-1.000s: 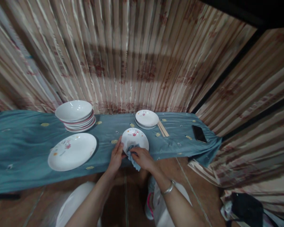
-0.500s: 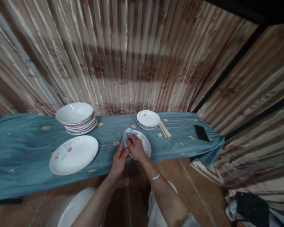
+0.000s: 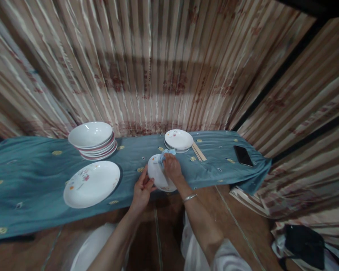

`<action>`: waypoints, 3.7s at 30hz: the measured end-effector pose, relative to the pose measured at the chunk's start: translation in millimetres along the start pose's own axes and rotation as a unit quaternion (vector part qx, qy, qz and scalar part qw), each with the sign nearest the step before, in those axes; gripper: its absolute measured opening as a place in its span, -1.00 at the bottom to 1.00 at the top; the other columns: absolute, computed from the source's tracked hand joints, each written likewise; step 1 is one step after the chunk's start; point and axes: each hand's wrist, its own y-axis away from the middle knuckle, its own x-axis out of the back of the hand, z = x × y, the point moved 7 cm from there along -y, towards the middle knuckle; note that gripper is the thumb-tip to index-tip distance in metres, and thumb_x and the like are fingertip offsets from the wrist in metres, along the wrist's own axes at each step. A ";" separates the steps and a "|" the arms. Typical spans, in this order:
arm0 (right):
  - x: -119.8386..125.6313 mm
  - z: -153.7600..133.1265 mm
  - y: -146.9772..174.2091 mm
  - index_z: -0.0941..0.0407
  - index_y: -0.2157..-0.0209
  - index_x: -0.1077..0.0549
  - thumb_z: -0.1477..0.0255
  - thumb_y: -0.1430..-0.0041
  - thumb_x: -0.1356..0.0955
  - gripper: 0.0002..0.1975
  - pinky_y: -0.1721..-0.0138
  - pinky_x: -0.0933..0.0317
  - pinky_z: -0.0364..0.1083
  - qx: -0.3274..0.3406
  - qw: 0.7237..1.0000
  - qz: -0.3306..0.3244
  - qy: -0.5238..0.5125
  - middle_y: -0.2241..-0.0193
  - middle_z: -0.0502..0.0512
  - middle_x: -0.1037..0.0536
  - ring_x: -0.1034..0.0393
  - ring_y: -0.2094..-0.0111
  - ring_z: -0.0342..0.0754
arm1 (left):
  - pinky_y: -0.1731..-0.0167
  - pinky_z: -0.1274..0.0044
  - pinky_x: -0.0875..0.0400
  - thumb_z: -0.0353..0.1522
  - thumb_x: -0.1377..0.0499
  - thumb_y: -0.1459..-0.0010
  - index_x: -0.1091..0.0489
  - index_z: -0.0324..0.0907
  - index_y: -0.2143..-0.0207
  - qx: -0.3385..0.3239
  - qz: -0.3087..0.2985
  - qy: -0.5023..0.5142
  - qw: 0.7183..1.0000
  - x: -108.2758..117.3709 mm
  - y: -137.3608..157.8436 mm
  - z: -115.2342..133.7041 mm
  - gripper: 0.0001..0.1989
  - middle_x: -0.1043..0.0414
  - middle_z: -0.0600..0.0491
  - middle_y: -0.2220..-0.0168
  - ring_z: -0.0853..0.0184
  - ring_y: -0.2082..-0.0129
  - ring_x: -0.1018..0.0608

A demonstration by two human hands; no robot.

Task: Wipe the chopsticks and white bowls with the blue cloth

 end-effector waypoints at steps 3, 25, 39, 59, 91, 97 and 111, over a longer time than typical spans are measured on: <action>4.0 3.6 7.1 0.25 0.07 -0.38 0.59 -0.24 -0.16 -0.71 0.01 -0.24 0.05 0.019 0.999 -0.046 0.008 0.19 0.32 -0.48 -0.35 0.11 0.07 | 0.44 0.56 -0.51 -0.21 -0.34 0.18 -0.12 -0.11 -0.24 -0.008 0.003 0.002 1.000 2.2 1.0 4.1 -0.10 -0.44 -0.10 -0.02 0.18 0.14 -0.53; 28.0 -52.3 66.6 0.07 0.10 -0.47 0.54 -0.20 -0.25 -0.73 0.00 -0.23 -0.09 0.076 0.960 -0.152 -0.222 0.08 0.10 -0.48 -0.38 0.06 -0.07 | 0.33 0.49 -0.52 -0.24 -0.30 0.12 -0.16 -0.08 -0.22 -0.010 -0.002 -0.015 1.000 8.0 -1.8 7.2 -0.20 -0.34 -0.07 -0.12 0.10 0.00 -0.47; 16.0 -56.2 30.6 0.24 -0.11 -0.29 0.50 -0.26 -0.16 -0.60 -0.16 -0.10 0.11 0.095 0.984 -0.048 -0.141 -0.10 0.35 -0.31 -0.17 -0.13 0.09 | 0.16 0.37 -0.49 -0.28 -0.27 0.08 -0.22 -0.08 -0.19 -0.033 -0.026 -0.023 0.999 4.9 1.2 9.6 -0.28 -0.26 -0.07 -0.19 0.06 -0.10 -0.39; 12.1 -9.4 51.9 0.23 -0.03 -0.34 0.59 -0.23 -0.14 -0.64 0.04 -0.19 0.06 -0.004 0.986 -0.137 0.090 -0.01 0.34 -0.40 -0.29 0.03 0.10 | 0.21 0.35 -0.51 -0.28 -0.29 0.12 -0.15 -0.11 -0.22 -0.020 -0.020 -0.004 1.000 3.4 2.9 8.9 -0.19 -0.27 -0.10 -0.18 0.01 -0.10 -0.39; 1.4 -48.1 42.8 0.09 -0.02 -0.42 0.43 -0.13 -0.25 -0.60 0.04 -0.28 -0.06 -0.024 0.865 -0.112 -0.489 0.09 0.08 -0.53 -0.43 0.12 -0.06 | 0.30 0.41 -0.53 -0.29 -0.25 0.02 -0.34 -0.03 -0.10 -0.047 0.004 -0.036 0.998 9.4 -4.4 9.8 -0.44 -0.25 0.01 -0.20 0.04 -0.08 -0.42; 2.7 -46.9 24.4 0.14 -0.08 -0.34 0.45 -0.13 -0.24 -0.55 -0.21 -0.02 0.01 -0.006 0.914 -0.028 -0.404 -0.18 0.19 -0.28 -0.13 -0.21 -0.02 | 0.30 0.45 -0.54 -0.31 -0.30 0.09 -0.40 -0.02 -0.05 -0.039 -0.004 0.003 0.999 3.6 0.1 11.4 -0.44 -0.26 0.02 -0.19 0.05 -0.06 -0.43; 6.1 -12.0 31.8 0.20 0.06 -0.39 0.58 -0.18 -0.18 -0.68 -0.09 -0.09 -0.03 -0.004 0.988 -0.151 0.041 -0.07 0.29 -0.38 -0.24 -0.09 0.03 | 0.46 0.51 -0.54 -0.20 -0.33 0.16 -0.25 -0.11 -0.17 -0.036 0.010 -0.015 0.999 13.7 -2.4 6.0 -0.21 -0.49 -0.04 0.15 0.19 0.21 -0.53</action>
